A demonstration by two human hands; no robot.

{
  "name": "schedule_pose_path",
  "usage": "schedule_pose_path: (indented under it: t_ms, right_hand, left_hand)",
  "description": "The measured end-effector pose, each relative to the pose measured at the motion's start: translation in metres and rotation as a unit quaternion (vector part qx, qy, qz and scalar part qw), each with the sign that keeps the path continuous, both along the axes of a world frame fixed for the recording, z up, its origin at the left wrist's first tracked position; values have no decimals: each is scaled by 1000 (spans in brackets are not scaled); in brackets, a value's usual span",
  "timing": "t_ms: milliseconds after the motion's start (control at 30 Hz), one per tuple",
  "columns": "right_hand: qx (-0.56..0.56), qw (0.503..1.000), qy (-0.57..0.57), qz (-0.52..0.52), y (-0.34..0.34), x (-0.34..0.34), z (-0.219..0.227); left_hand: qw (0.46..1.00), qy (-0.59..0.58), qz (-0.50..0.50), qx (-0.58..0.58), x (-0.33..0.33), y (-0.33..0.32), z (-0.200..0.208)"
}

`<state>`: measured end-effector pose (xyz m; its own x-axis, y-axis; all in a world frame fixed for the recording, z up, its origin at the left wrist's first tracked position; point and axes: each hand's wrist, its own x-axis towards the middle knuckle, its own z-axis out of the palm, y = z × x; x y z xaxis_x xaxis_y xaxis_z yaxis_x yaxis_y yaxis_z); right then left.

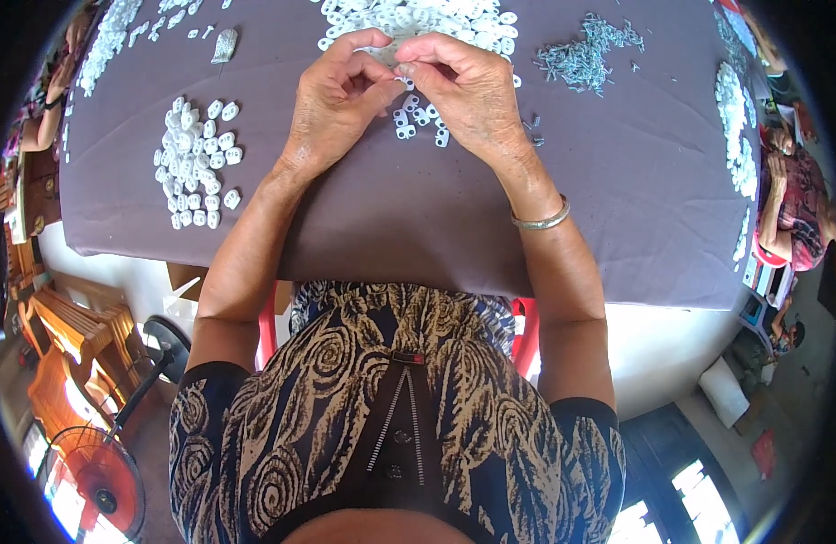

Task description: The person gathers plastic pieces on a table and fits the components together by hand to assemble cord locks.

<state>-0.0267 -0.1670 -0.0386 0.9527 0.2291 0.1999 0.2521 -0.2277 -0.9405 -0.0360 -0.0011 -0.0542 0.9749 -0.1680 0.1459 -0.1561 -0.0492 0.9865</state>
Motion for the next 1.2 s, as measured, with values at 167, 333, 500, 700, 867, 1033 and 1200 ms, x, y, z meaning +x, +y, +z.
schedule_pose_path:
  t_ms: [167, 333, 500, 700, 867, 1033, 1200]
  right_hand:
    - [-5, 1000, -22, -13, 0, 1, -4]
    - [-40, 999, -12, -24, 0, 0, -1]
    - [-65, 998, -9, -16, -2, 1, -2]
    - [-74, 997, -8, -18, -3, 3, -6]
    - [-44, 998, -24, -24, 0, 1, -2]
    - [-44, 997, -4, -55, -5, 4, 0]
    - [-43, 999, -26, -12, -24, 14, 0]
  left_hand:
    - [1000, 0, 29, -8, -3, -5, 0]
    - [998, 15, 52, -22, -4, -7, -2]
    - [998, 12, 52, -20, -4, -8, -3]
    - [999, 4, 35, -8, 0, -5, -5]
    - [1000, -5, 25, 2, 0, -3, -3]
    - [1000, -6, 23, 11, 2, -1, -3]
    - [908, -388, -33, -156, 27, -5, -20]
